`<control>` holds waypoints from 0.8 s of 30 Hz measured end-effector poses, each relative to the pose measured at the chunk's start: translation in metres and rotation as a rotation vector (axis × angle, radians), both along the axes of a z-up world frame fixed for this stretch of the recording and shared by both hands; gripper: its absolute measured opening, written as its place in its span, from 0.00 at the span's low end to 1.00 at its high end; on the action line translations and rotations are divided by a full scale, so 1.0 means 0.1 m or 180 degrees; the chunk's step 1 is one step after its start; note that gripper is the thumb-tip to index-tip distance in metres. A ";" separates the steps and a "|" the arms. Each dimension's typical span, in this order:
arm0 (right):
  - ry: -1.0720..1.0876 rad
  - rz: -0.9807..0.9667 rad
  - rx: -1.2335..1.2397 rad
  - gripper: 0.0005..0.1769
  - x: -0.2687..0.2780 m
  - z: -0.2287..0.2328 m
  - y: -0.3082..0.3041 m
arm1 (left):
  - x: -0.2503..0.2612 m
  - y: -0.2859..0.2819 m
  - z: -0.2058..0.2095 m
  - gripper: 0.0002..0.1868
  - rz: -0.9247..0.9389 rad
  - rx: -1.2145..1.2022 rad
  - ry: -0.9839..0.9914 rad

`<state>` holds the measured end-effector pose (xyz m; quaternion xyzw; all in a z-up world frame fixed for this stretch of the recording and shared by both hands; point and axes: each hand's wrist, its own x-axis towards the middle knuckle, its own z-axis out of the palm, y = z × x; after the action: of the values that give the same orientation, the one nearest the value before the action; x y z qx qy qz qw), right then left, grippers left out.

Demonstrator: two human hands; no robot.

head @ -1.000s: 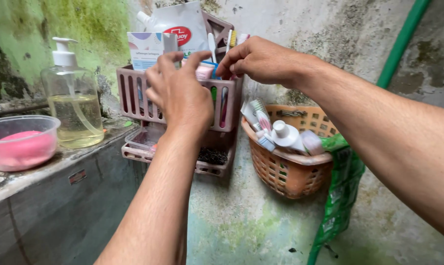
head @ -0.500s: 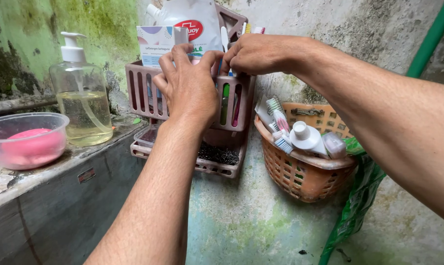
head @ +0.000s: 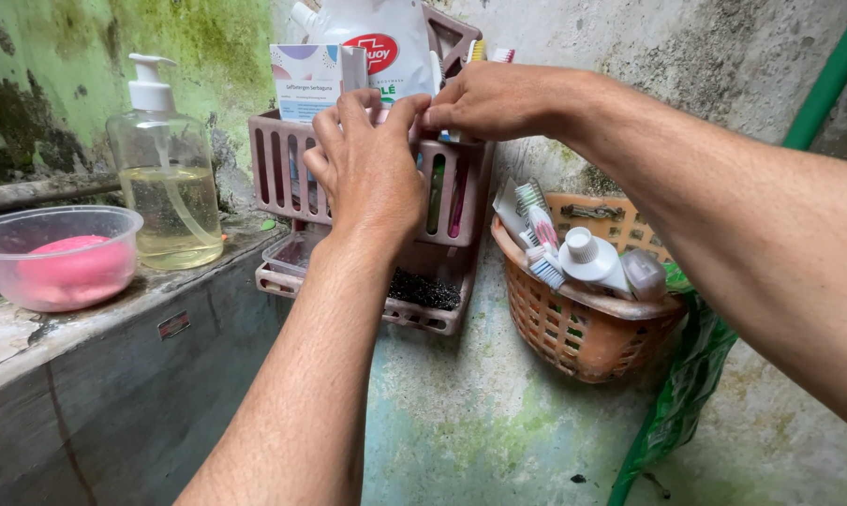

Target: The person is seen organizing and tidying various bathroom supplies, including soap, shampoo sachets, small bottles, and toothbrushes into plastic racks and baskets.

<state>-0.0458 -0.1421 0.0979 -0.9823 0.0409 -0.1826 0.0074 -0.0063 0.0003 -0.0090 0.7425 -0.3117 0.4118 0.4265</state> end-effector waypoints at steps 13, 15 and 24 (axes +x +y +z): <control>-0.1175 0.0682 0.0319 0.08 -0.50 0.39 -0.17 | -0.10 -0.07 0.09 0.18 -0.0248 -0.0299 -0.0165; -0.1330 0.1015 0.0736 0.13 -0.50 0.44 -0.30 | -0.18 -0.09 0.17 0.18 -0.0888 -0.0789 0.0030; -0.0746 0.1516 0.1567 0.11 -0.85 0.14 0.17 | -0.71 -0.06 -0.02 0.19 -0.2686 -0.1173 0.0782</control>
<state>-0.1309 -0.1255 0.1119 -0.9055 -0.1474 -0.2719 0.2906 -0.0770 -0.0059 -0.0111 0.5062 -0.4552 0.1602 0.7148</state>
